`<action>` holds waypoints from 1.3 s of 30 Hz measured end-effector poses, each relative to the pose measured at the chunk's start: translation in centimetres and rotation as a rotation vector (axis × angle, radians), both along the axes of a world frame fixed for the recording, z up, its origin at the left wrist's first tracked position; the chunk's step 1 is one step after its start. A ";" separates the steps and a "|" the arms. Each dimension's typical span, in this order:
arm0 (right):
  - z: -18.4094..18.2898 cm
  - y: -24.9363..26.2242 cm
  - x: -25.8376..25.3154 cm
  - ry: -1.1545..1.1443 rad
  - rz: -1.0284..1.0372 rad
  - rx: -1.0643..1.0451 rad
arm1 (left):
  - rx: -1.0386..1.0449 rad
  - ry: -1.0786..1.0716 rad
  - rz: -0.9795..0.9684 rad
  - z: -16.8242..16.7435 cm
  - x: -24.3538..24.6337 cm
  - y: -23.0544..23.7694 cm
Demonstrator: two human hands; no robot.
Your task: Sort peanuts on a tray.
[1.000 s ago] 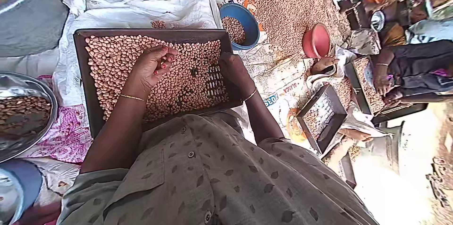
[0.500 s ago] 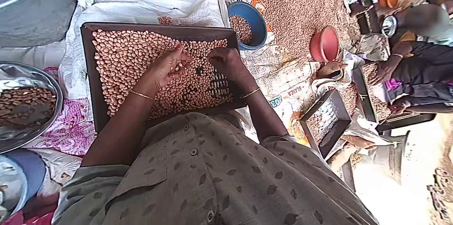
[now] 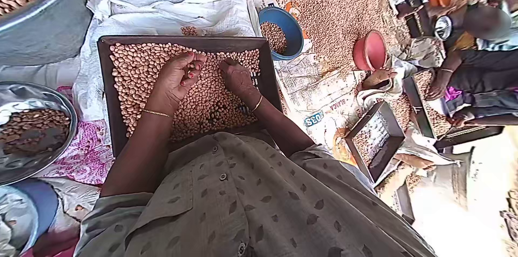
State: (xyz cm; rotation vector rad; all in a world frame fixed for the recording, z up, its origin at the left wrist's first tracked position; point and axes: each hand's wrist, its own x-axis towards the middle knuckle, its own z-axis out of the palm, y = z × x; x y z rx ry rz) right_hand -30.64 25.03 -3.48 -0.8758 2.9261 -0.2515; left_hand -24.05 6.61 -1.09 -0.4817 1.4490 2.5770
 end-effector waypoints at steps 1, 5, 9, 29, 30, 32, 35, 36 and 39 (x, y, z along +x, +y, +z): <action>0.0 -0.2 0.2 0.008 -0.018 0.017 | -0.010 0.003 -0.003 0.0 0.0 0.1; 0.2 -0.4 0.2 0.017 -0.053 0.004 | -0.089 -0.011 -0.028 -0.4 0.0 0.4; 3.2 1.9 -0.2 -0.078 0.090 -0.620 | -0.222 -0.103 -0.149 -0.2 0.1 1.2; 3.0 8.7 -0.4 -0.173 0.058 -0.221 | 0.028 0.098 -0.156 -1.0 -0.1 0.1; 2.5 7.7 -0.6 -0.156 0.065 -0.193 | 0.018 0.093 -0.151 -1.0 -0.1 0.2; 1.6 5.8 -0.6 -0.140 0.040 -0.070 | 0.004 0.081 -0.132 -0.9 0.1 0.2; 1.5 4.0 0.2 -0.138 -0.050 0.085 | -0.021 0.056 -0.102 -0.8 0.2 0.1; 1.6 3.8 0.6 -0.136 -0.069 0.112 | -0.026 0.051 -0.101 -0.8 0.1 0.1; 1.1 3.6 1.5 -0.050 -0.093 0.107 | -0.036 0.046 -0.119 -0.8 0.0 0.3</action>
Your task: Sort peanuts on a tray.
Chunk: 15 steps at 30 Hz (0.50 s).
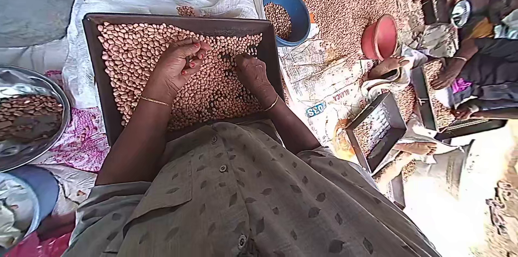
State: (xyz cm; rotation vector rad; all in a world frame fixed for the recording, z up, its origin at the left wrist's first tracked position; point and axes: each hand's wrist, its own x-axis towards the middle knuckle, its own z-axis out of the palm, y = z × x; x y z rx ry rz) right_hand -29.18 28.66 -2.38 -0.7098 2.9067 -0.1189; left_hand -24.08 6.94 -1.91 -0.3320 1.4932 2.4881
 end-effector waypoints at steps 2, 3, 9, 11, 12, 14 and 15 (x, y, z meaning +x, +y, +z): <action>-0.7 0.3 0.0 0.083 0.023 -0.062 | -0.028 -0.019 -0.008 0.2 0.0 0.4; -0.8 0.5 -0.2 0.096 0.040 -0.079 | -0.045 -0.026 -0.010 0.3 0.1 0.6; -0.5 2.0 -1.6 0.099 0.086 -0.438 | -0.214 -0.093 -0.069 0.3 0.3 1.4; 1.6 1.5 -1.5 0.049 0.158 -0.773 | -0.204 -0.126 -0.114 0.2 0.2 1.4; 2.8 1.0 -1.2 -0.028 0.215 -0.882 | -0.178 -0.129 -0.132 0.2 0.3 1.4; 4.3 0.2 -2.0 -0.033 0.272 -0.860 | -0.105 -0.112 -0.156 0.2 0.2 1.3; 4.3 0.1 -3.2 0.034 0.251 -0.736 | -0.061 -0.105 -0.142 0.3 0.2 1.3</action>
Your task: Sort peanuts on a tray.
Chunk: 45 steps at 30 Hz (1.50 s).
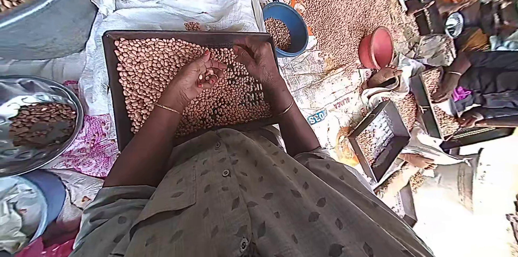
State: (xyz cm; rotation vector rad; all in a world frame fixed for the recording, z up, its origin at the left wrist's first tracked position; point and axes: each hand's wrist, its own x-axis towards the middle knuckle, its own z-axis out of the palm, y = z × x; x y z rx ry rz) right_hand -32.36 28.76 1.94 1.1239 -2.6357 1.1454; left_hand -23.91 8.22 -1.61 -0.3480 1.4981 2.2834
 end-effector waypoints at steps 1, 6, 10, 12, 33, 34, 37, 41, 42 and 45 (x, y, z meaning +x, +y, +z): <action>-0.3 0.2 -1.4 0.039 -0.057 0.176 | 0.044 0.011 0.031 0.0 0.0 -0.1; -4.0 2.4 -2.4 0.084 -0.191 0.740 | 0.150 0.080 0.215 -0.2 -0.1 -2.1; -2.9 5.1 3.7 -0.053 -0.137 0.694 | 0.138 0.120 0.285 0.0 -0.4 -3.0; -1.3 6.4 6.8 -0.173 0.019 0.576 | 0.144 0.139 0.295 0.0 -0.4 -3.1; -1.9 6.2 1.2 -0.389 0.109 0.463 | 0.168 0.276 0.537 0.5 0.0 -7.6; -1.0 6.6 1.9 -0.474 0.151 0.415 | 0.172 0.282 0.516 0.4 0.0 -7.5; 0.7 5.4 2.3 -0.561 0.232 0.269 | 0.159 0.289 0.475 0.3 0.0 -7.2; -1.3 0.4 0.3 -0.191 0.163 0.318 | 0.123 0.253 0.453 0.3 0.0 -6.7; -1.7 -1.0 0.5 -0.215 0.185 0.307 | 0.117 0.249 0.452 0.2 0.0 -6.7; -3.3 -3.1 2.9 -0.598 0.354 0.190 | 0.112 0.229 0.467 0.2 0.1 -6.5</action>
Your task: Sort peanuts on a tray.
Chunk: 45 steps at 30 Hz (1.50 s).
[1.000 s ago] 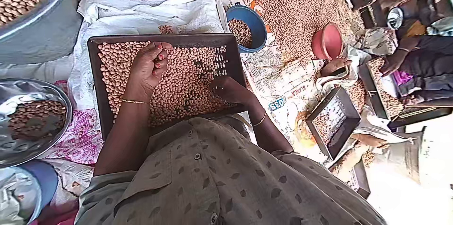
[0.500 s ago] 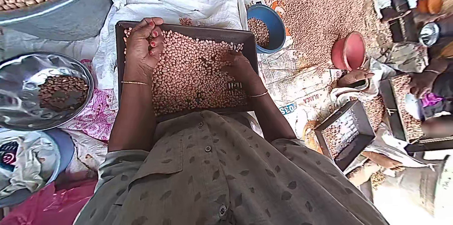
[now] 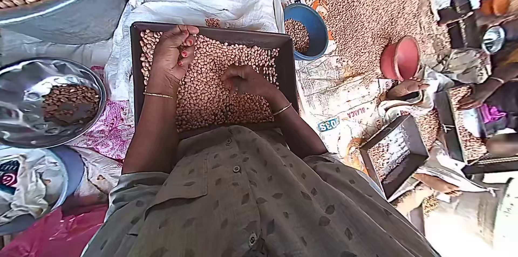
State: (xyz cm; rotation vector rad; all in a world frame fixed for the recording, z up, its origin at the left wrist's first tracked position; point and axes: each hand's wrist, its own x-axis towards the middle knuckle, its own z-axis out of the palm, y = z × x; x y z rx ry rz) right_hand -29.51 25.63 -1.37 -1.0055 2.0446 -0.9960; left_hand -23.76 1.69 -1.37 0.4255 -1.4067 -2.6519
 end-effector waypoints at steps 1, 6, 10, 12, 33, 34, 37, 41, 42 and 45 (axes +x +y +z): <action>-0.6 0.2 0.5 -0.111 0.011 0.036 | 0.003 -0.007 0.004 0.1 0.0 0.1; -2.1 5.1 -1.8 -0.133 -0.342 0.077 | 0.012 0.014 -0.030 0.2 -0.2 0.1; -2.0 5.2 -2.0 0.080 -0.443 -0.046 | 0.009 0.021 -0.066 0.2 -0.3 0.7; -2.0 3.5 -0.5 0.203 -0.332 -0.066 | -0.007 0.007 -0.072 0.1 -0.3 0.9; 0.9 0.1 1.1 0.256 -0.353 -0.106 | -0.359 -0.285 -0.460 -0.6 -0.3 5.0; 2.1 0.0 0.7 0.151 -0.329 -0.188 | -0.315 -0.316 -0.470 -0.5 -0.2 5.1; 2.3 -0.4 -2.6 0.241 -0.377 -0.207 | -0.175 -0.271 -0.428 0.0 -0.1 4.9; -1.5 -1.7 -5.3 0.604 -0.376 0.153 | 0.007 -0.146 -0.222 -0.2 -0.4 3.1; -2.4 -2.3 -4.9 0.659 -0.386 0.214 | 0.015 -0.138 -0.179 -0.1 -0.5 2.7; -3.2 -3.0 -4.0 0.744 -0.421 0.243 | 0.058 -0.123 -0.087 0.0 -0.6 2.0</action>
